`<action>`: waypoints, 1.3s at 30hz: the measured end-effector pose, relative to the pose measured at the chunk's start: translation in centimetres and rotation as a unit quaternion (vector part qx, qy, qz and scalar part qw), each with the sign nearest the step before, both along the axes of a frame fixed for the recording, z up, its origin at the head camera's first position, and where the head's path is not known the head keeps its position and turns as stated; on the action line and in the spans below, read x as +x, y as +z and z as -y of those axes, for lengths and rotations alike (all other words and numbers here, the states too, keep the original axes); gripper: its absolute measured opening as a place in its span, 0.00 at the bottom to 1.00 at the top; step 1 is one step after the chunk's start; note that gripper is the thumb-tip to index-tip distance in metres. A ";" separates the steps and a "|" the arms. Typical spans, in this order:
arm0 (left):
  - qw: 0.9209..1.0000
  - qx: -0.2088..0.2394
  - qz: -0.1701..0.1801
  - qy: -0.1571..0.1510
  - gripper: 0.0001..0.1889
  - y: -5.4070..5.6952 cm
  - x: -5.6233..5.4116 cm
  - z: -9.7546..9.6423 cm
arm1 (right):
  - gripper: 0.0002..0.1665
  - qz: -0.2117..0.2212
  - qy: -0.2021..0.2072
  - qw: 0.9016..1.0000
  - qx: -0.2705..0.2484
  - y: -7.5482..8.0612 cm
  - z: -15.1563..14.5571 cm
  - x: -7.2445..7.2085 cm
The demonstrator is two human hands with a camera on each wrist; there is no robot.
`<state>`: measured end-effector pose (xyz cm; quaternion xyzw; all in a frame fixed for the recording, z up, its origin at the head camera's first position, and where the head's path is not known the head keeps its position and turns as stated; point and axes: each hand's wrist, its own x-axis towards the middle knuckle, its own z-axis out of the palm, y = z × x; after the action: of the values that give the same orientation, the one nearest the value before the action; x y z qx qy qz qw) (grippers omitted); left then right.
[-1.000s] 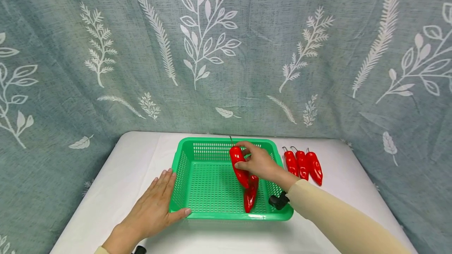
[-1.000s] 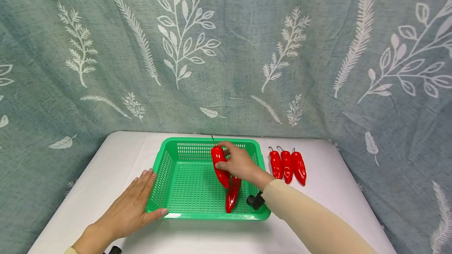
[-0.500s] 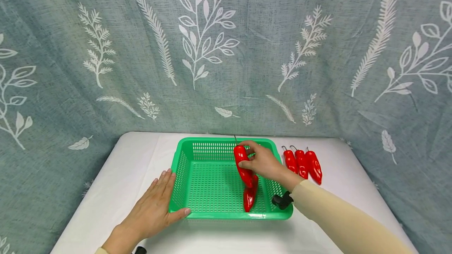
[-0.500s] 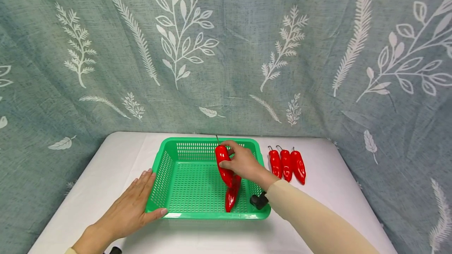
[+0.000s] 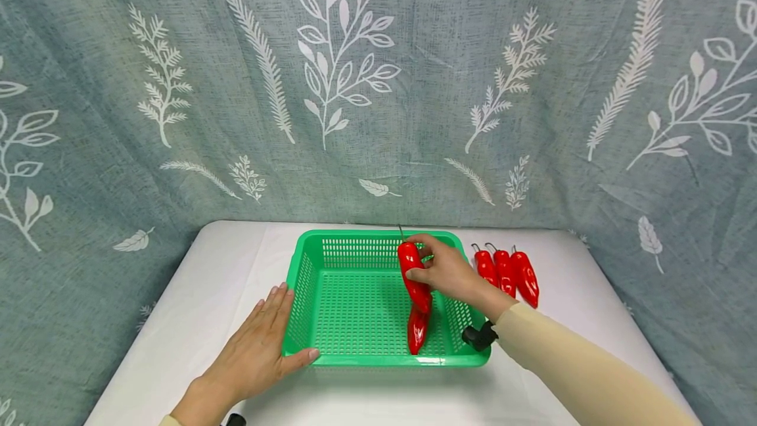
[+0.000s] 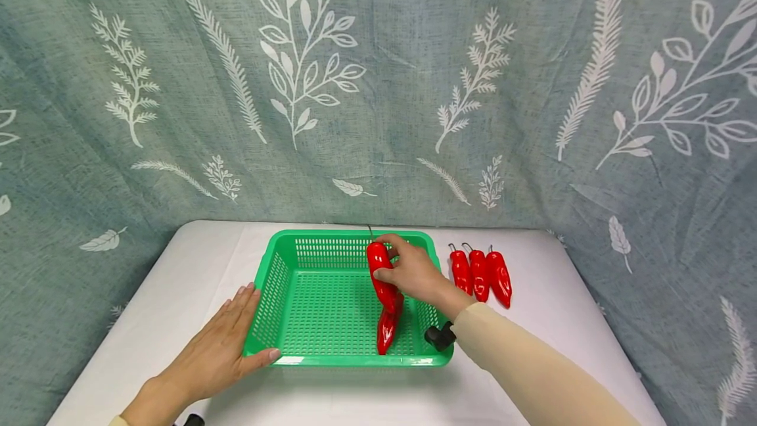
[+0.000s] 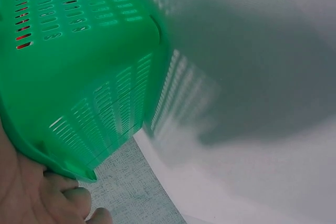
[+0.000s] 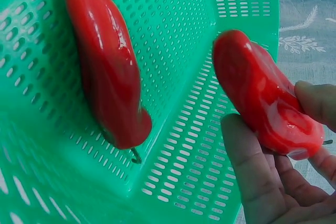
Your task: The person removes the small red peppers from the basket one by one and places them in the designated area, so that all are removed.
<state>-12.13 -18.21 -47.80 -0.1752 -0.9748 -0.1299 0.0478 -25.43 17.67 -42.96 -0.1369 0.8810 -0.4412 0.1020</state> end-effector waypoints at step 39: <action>1.000 0.007 0.005 0.002 0.59 -0.2 0.0 0.0 | 0.39 -0.047 -0.043 0.997 0.052 1.8 -5.6 0.4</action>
<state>-12.12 -18.16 -47.98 -0.1723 -0.9744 -0.1373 0.0445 -24.98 23.25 -41.20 -0.1140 0.9115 -0.3921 0.0486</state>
